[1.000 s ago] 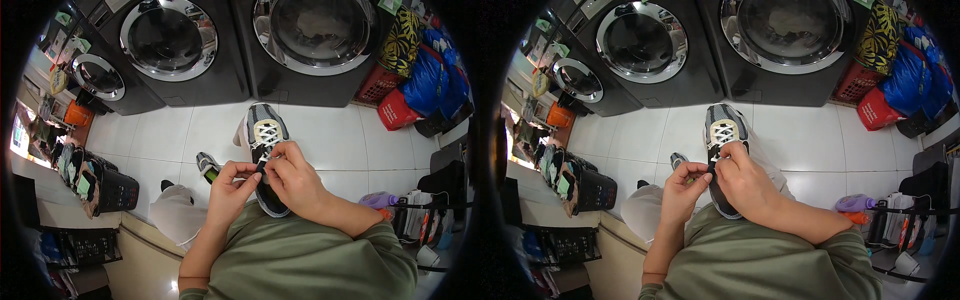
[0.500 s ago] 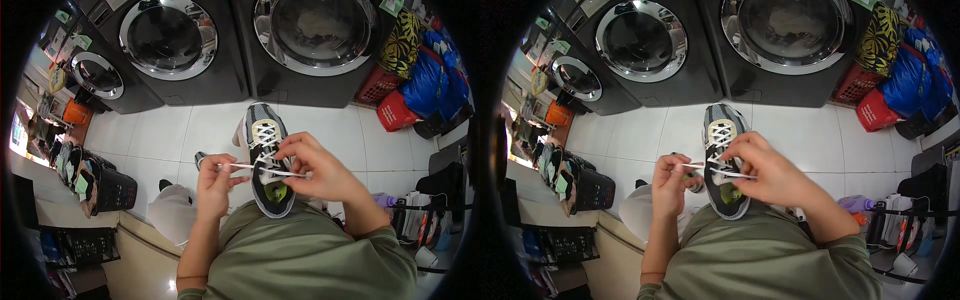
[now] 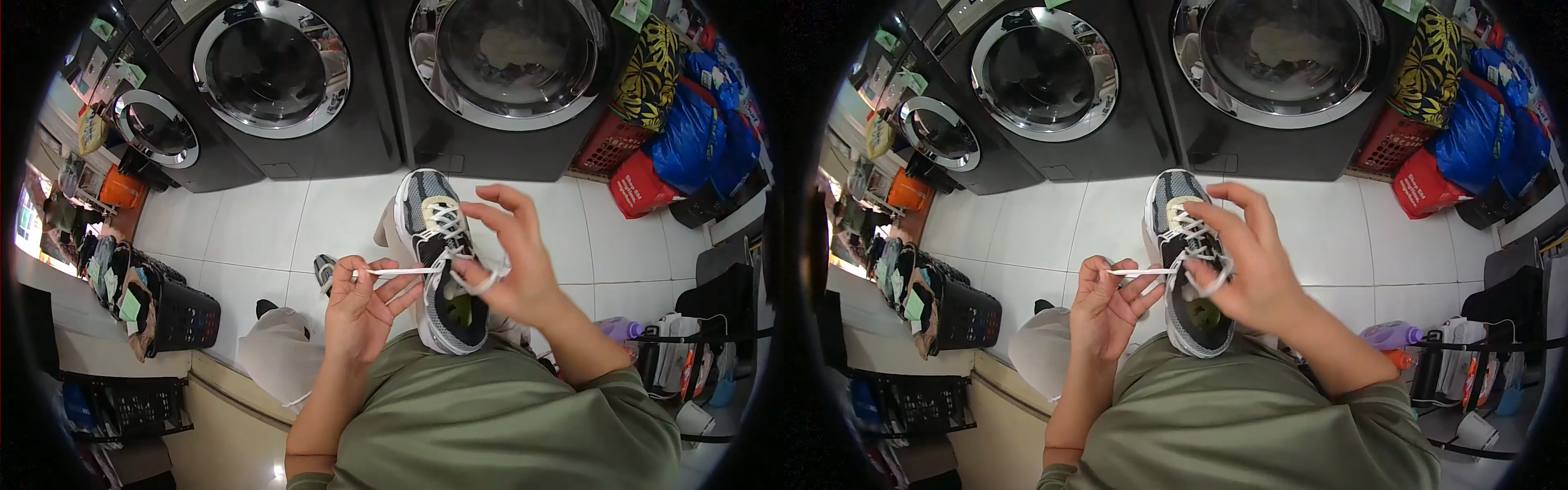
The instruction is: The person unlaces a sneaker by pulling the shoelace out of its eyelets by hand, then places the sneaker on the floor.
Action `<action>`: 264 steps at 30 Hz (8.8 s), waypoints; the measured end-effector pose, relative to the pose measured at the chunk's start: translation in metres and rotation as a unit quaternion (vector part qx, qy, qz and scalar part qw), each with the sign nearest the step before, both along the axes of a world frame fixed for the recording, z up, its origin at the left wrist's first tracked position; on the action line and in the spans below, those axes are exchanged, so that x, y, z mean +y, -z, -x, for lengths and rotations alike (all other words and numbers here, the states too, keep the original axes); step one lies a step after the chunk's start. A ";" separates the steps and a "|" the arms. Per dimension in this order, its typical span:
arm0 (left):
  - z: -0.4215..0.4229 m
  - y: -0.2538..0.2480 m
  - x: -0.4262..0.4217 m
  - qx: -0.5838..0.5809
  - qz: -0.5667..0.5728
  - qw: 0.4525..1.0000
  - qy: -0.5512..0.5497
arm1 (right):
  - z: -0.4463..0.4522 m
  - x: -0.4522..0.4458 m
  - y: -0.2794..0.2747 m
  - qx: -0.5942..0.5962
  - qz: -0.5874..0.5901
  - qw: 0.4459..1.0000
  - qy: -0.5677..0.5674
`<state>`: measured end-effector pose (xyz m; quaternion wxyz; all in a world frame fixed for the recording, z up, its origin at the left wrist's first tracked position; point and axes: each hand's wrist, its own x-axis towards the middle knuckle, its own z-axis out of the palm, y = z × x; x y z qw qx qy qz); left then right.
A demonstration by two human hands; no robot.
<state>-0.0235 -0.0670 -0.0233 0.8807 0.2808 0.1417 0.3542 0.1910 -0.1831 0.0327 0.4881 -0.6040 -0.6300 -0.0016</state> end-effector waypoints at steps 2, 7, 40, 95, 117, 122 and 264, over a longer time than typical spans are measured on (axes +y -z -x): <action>0.004 0.001 0.002 -0.012 -0.004 1.000 -0.005 | 0.012 -0.007 0.020 -0.024 0.015 0.999 0.043; 0.026 0.011 0.005 -0.011 -0.064 0.997 -0.042 | 0.015 -0.011 0.065 0.003 0.013 0.998 0.053; -0.010 -0.024 0.007 0.362 -0.400 0.840 0.064 | 0.018 -0.023 0.027 0.078 0.100 0.991 0.040; 0.019 -0.057 0.006 0.442 -0.621 0.648 0.000 | -0.037 -0.046 0.016 0.370 0.287 0.878 -0.102; -0.063 -0.140 0.038 0.292 -0.564 0.718 0.286 | -0.019 0.010 -0.156 0.304 0.124 0.908 -0.259; -0.060 -0.093 0.046 0.241 -0.295 0.864 0.328 | -0.068 0.049 -0.128 0.356 0.081 0.907 -0.208; 0.009 0.006 0.070 0.187 -0.059 0.979 -0.056 | 0.002 0.127 0.053 0.150 0.346 0.909 -0.178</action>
